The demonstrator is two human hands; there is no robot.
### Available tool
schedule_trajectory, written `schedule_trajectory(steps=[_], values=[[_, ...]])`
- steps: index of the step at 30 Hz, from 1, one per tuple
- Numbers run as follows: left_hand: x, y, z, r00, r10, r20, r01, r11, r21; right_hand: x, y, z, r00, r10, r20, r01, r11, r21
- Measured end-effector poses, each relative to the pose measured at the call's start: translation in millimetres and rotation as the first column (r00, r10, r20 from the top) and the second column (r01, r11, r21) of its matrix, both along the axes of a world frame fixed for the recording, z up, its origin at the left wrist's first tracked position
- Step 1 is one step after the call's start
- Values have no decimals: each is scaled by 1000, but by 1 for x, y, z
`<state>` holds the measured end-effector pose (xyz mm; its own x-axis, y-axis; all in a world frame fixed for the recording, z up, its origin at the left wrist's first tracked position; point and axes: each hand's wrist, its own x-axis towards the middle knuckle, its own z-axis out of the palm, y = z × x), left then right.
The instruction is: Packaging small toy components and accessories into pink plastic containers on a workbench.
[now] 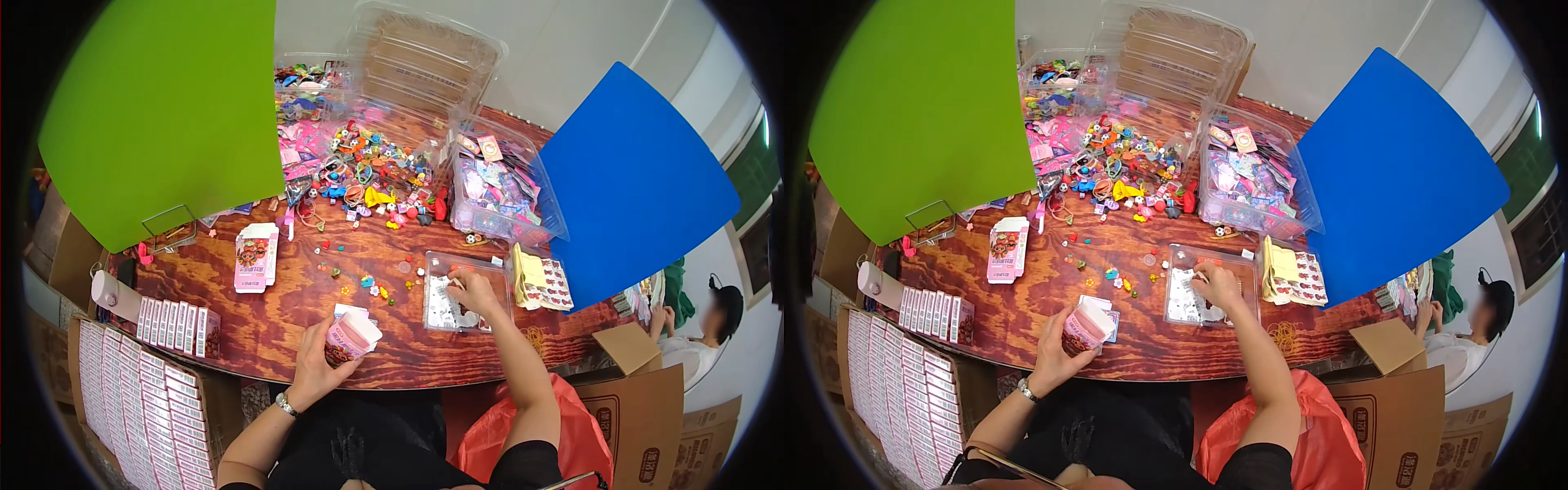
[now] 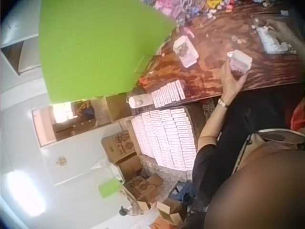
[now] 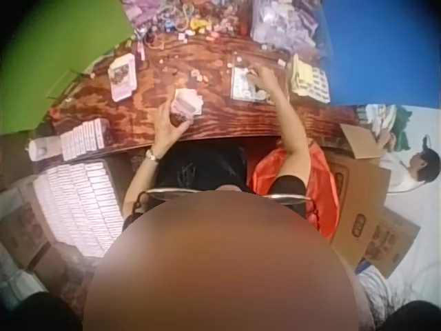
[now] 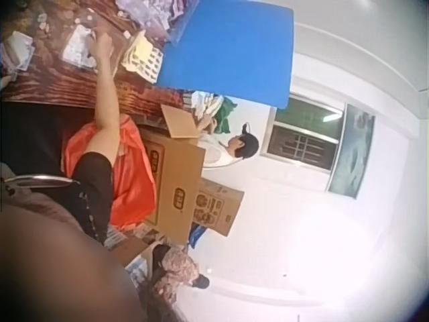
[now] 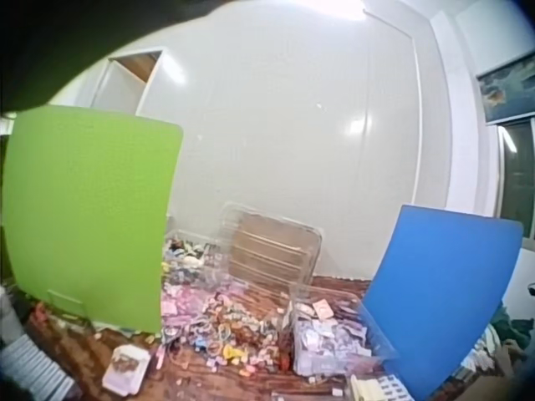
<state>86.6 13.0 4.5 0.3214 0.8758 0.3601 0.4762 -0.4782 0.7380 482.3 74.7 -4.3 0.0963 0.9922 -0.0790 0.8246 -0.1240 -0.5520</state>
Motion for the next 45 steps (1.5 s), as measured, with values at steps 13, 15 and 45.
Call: schedule_trajectory(steps=[13, 15, 45], values=[[3, -3, -1, 1000, -10, 13, 10, 1000, 1, -5, 1, -6, 991, -42, 124, 32, 996, 79], [3, -3, 0, 1000, -12, 13, 12, 1000, 16, -5, 2, -3, 988, -21, 153, 16, 999, 34], [8, 7, -3, 988, 148, 32, -151, 982, 118, -198, -35, 116, 814, 571, -107, -542, 812, 217]])
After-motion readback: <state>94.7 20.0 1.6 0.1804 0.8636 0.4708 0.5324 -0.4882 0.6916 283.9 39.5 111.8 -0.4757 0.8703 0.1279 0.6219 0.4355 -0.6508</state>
